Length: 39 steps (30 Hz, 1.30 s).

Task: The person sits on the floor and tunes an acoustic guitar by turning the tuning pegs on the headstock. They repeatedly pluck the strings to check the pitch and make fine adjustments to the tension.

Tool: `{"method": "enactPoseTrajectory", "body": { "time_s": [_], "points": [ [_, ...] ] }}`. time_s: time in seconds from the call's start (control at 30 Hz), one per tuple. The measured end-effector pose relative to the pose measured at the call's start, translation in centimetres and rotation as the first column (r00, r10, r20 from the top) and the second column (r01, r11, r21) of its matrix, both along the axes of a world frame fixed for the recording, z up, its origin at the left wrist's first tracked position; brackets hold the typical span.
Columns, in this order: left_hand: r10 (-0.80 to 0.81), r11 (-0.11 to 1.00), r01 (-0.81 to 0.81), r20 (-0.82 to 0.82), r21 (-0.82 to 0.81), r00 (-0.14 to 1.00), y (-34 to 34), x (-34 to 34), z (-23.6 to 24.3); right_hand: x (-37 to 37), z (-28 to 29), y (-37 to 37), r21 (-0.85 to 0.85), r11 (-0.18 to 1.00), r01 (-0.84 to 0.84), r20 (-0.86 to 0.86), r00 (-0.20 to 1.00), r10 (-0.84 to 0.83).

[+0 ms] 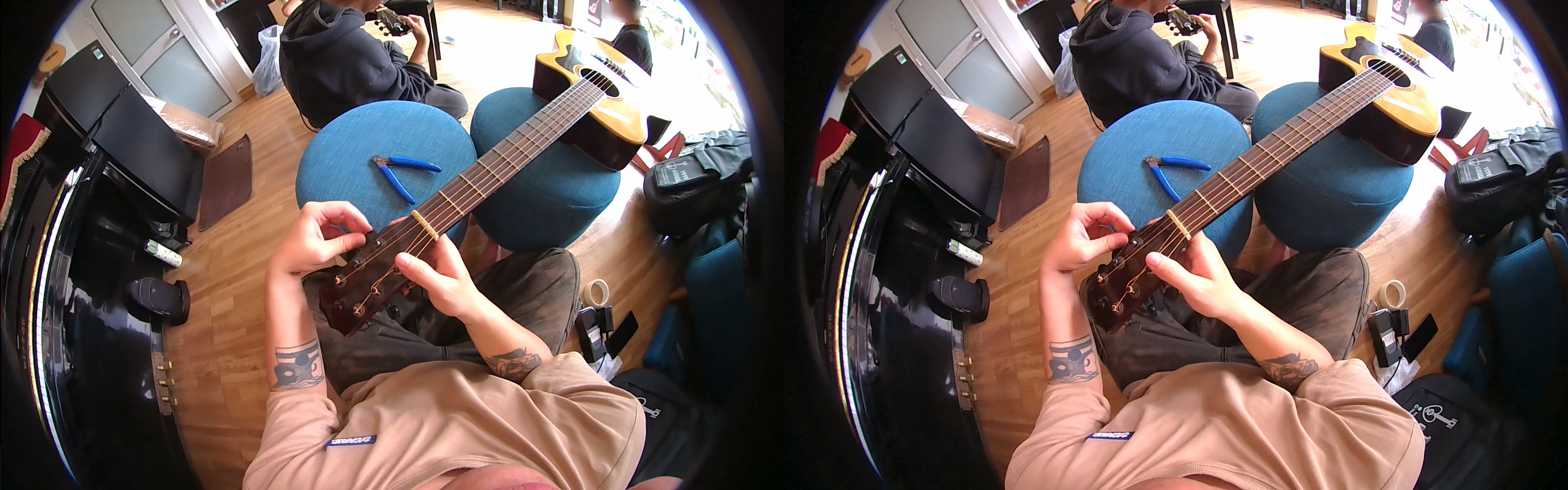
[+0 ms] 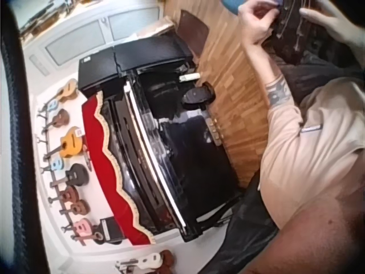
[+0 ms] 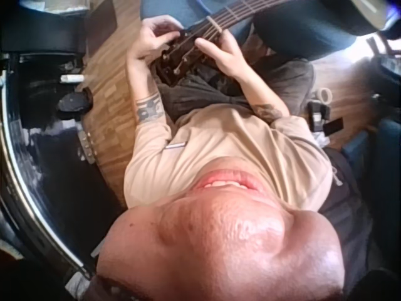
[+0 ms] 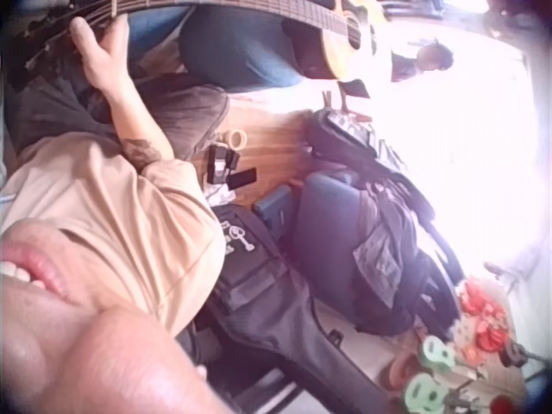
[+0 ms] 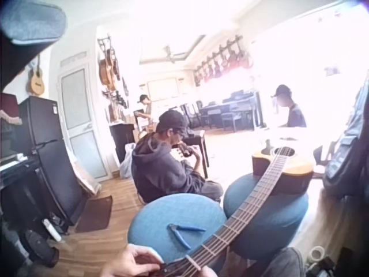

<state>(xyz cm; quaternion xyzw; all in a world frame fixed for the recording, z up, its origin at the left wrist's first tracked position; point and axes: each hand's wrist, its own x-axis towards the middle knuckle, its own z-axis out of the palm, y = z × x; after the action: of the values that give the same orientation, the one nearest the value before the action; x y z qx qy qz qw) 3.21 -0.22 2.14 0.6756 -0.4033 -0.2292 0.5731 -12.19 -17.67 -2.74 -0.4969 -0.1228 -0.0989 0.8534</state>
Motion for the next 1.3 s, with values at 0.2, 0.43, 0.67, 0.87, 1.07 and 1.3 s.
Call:
{"method": "enactPoseTrajectory", "body": {
  "time_s": [0.2, 0.43, 0.67, 0.87, 1.07, 1.3],
  "points": [
    [-0.098, 0.993, 0.089, -0.134, -0.075, 0.986, 0.1, 1.2, -1.1, -0.2, 0.3, 0.0, -0.012, 1.000, -0.028, -0.012, 1.000, 0.028],
    [-0.071, 0.992, 0.067, 0.033, 0.106, 0.997, -0.9, 0.9, -0.6, -0.1, 0.5, 0.1, -0.016, 0.999, -0.029, -0.004, 1.000, 0.029],
    [-0.009, 0.991, 0.002, 0.045, 0.135, 0.999, -1.6, -0.2, 0.2, 0.2, 0.1, -0.2, -0.030, 0.999, -0.027, 0.025, 0.999, 0.028],
    [-0.179, 0.980, 0.171, -0.075, -0.098, 0.981, 0.0, 1.2, -0.8, 0.3, 0.0, -0.3, -0.036, 0.999, -0.021, 0.032, 0.999, 0.022],
    [-0.158, 0.987, 0.161, -0.143, 0.006, 0.977, -0.3, 1.5, -1.2, 0.5, 0.4, -0.4, -0.087, 0.996, -0.020, 0.054, 0.998, 0.024],
    [-0.040, 0.996, 0.036, -0.039, -0.086, 0.998, -2.6, -0.6, -0.5, 0.8, -0.5, -0.2, -0.059, 0.998, 0.021, 0.065, 0.998, -0.018]
  ]
}}
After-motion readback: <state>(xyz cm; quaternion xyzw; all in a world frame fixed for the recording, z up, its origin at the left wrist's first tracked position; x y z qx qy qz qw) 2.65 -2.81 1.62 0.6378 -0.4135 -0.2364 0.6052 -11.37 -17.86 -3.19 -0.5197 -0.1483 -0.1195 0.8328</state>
